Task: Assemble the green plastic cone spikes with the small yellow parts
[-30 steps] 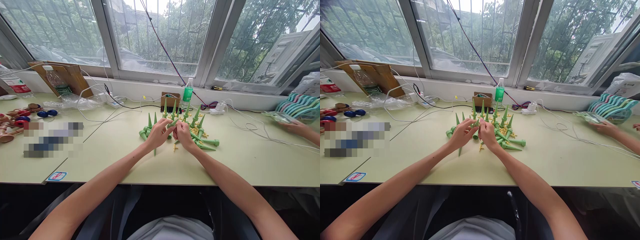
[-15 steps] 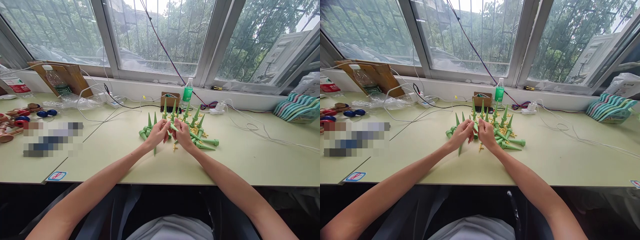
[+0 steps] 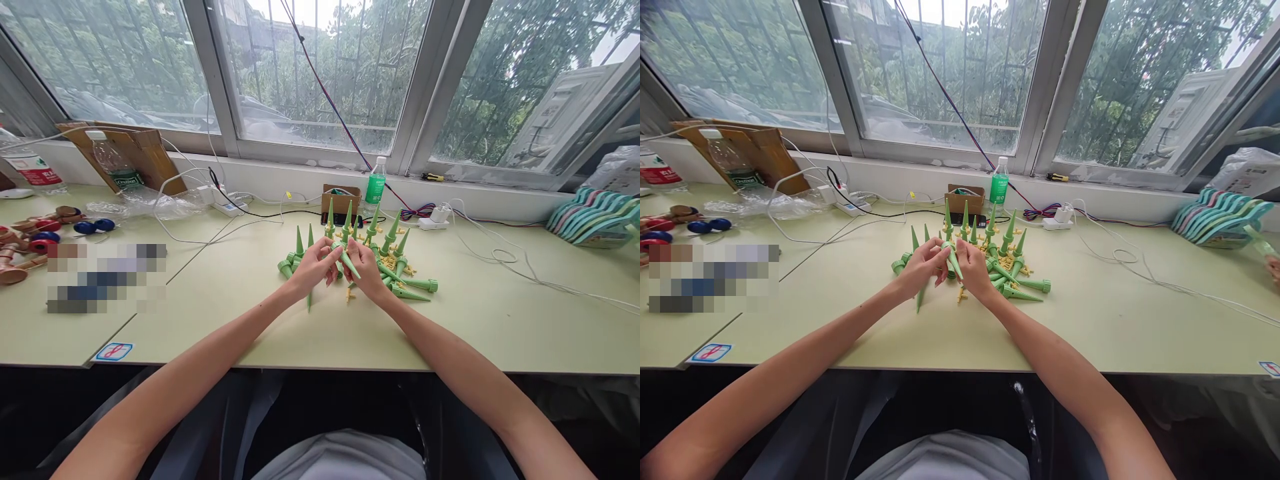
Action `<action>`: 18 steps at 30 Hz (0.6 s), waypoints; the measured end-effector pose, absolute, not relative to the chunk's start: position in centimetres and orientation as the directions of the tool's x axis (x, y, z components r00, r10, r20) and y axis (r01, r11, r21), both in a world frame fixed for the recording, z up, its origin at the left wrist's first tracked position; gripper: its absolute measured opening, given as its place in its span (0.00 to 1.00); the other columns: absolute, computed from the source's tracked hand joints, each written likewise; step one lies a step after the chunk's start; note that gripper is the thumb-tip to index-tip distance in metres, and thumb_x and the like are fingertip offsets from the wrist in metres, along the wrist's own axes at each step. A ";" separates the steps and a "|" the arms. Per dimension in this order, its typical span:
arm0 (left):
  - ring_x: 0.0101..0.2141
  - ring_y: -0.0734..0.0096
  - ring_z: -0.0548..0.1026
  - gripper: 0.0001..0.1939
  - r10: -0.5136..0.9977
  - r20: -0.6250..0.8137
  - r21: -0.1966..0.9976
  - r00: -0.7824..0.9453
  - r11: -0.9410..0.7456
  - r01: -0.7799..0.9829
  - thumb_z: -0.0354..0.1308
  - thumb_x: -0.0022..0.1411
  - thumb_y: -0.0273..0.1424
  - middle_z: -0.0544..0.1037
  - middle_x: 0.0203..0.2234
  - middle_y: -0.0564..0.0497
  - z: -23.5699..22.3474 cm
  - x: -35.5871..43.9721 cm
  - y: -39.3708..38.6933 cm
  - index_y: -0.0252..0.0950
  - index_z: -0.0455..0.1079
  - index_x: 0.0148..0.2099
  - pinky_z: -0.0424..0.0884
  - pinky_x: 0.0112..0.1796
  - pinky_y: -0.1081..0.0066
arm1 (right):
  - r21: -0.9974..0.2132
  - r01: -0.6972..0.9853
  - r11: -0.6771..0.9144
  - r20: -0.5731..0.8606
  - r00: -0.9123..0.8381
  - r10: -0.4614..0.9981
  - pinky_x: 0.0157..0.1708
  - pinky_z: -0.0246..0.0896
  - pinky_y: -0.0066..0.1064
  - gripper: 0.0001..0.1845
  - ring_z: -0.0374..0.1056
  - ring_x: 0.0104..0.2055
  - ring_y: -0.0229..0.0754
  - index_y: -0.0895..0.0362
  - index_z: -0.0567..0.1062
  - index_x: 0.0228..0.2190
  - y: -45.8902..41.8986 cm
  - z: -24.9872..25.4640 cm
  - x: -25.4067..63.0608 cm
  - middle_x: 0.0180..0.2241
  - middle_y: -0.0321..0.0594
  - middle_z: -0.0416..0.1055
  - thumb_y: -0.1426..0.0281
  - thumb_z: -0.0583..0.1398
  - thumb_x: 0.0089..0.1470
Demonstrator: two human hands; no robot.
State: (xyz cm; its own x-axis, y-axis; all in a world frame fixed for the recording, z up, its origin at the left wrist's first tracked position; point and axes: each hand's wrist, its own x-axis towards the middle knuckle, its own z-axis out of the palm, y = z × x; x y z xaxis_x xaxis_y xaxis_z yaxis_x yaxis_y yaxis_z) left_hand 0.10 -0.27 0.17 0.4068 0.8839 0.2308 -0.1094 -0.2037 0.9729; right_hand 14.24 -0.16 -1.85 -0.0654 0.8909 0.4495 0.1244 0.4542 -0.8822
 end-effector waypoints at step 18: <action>0.15 0.81 0.66 0.18 0.865 0.297 0.949 0.404 -0.315 -0.024 0.61 0.57 0.45 0.67 0.21 0.57 0.1 -0.2 -0.1 0.36 0.62 0.37 0.61 0.16 0.77 | -0.911 0.167 0.376 0.372 -0.057 0.926 0.16 0.46 0.29 0.30 0.50 0.15 0.33 0.54 0.58 0.15 0.1 -1.1 14.6 0.11 0.31 0.53 0.47 0.50 0.59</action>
State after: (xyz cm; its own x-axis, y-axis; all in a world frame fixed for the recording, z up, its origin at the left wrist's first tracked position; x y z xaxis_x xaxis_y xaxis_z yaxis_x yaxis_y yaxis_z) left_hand -0.22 -0.13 0.06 0.4045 0.8650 0.2968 -0.0235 -0.3146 0.9489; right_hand 14.59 0.08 -1.09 -0.0565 0.9264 0.3723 0.1675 0.3764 -0.9112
